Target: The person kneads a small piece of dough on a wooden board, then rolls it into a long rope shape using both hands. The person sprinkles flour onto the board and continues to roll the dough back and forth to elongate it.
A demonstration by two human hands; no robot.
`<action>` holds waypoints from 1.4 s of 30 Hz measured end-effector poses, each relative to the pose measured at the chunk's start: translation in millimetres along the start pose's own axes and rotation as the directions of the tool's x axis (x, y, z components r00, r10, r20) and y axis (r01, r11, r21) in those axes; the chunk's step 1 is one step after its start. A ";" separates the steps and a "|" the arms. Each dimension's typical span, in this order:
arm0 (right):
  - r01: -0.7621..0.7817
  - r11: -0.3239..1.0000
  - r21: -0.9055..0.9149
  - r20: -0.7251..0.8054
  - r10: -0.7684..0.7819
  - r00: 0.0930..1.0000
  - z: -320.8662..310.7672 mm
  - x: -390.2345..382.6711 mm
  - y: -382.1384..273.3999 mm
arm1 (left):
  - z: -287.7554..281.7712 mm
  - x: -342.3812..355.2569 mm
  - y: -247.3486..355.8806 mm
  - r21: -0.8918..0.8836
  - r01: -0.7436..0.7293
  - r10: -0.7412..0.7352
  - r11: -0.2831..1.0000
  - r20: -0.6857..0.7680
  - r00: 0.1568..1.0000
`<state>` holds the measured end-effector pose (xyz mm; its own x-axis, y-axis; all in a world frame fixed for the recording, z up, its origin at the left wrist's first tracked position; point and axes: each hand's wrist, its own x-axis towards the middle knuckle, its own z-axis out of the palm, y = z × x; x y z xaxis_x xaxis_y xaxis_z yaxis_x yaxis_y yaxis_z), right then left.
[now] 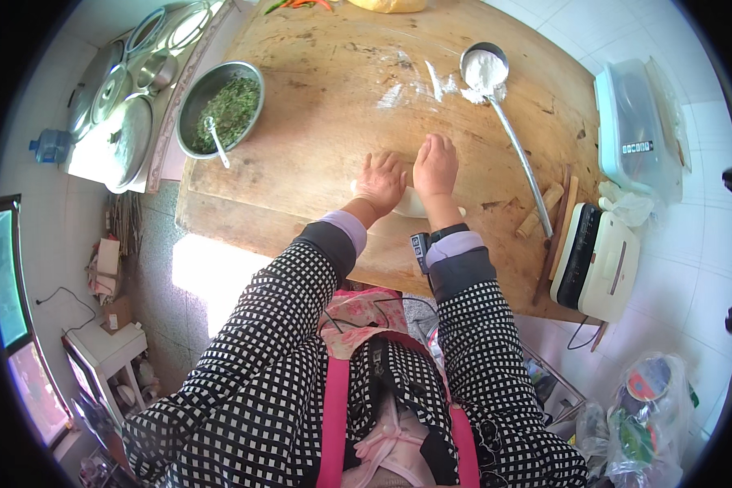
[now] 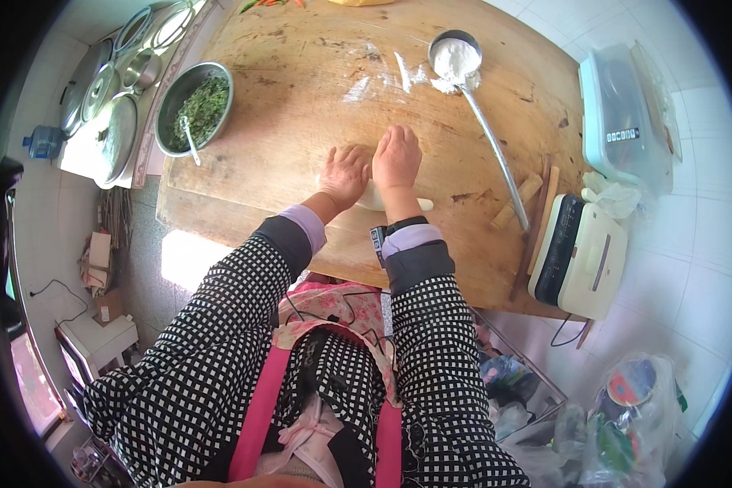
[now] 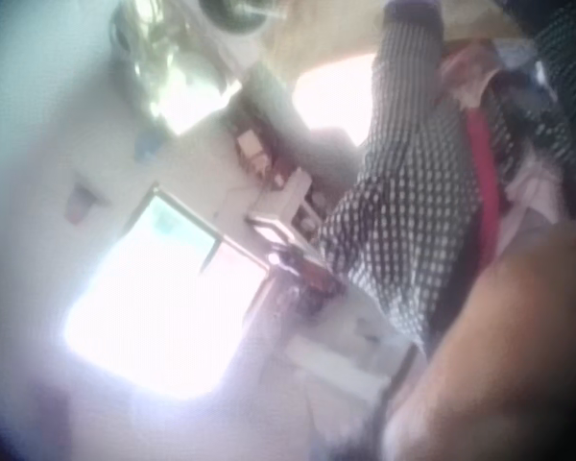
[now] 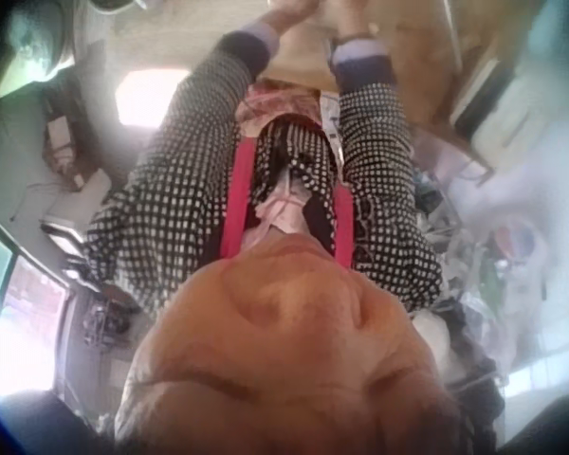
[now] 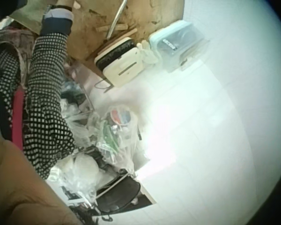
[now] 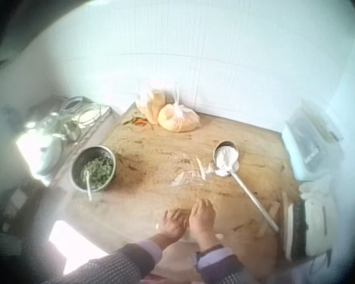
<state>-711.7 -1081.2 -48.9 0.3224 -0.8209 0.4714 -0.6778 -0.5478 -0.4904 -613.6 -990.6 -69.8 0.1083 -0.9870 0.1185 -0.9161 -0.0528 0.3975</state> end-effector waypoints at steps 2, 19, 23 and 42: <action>-0.080 0.997 -0.003 0.182 0.079 0.980 2.4 -36.2 -28.2 | -2.6 -14.6 -5.6 -0.041 0.002 -0.002 0.999 -0.012 1.000; -0.170 0.952 -0.254 0.133 0.208 0.969 21.6 -38.4 -11.2 | -9.8 24.4 -34.6 -0.090 -0.019 0.027 0.996 0.096 0.995; -0.196 0.953 -0.229 0.167 0.237 0.957 29.1 -4.3 1.8 | -11.8 61.5 -43.9 -0.090 0.003 0.001 0.996 0.045 0.999; -0.005 0.958 -0.287 0.310 0.098 0.946 -29.3 -119.9 -1.9 | -16.0 -63.1 20.4 -0.123 0.163 -0.144 0.979 0.148 0.978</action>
<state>-768.4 -976.9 -83.0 0.4429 -0.8802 0.1706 -0.8409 -0.4739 -0.2616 -632.9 -927.0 -54.7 0.1811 -0.9805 -0.0759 -0.8316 -0.1938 0.5205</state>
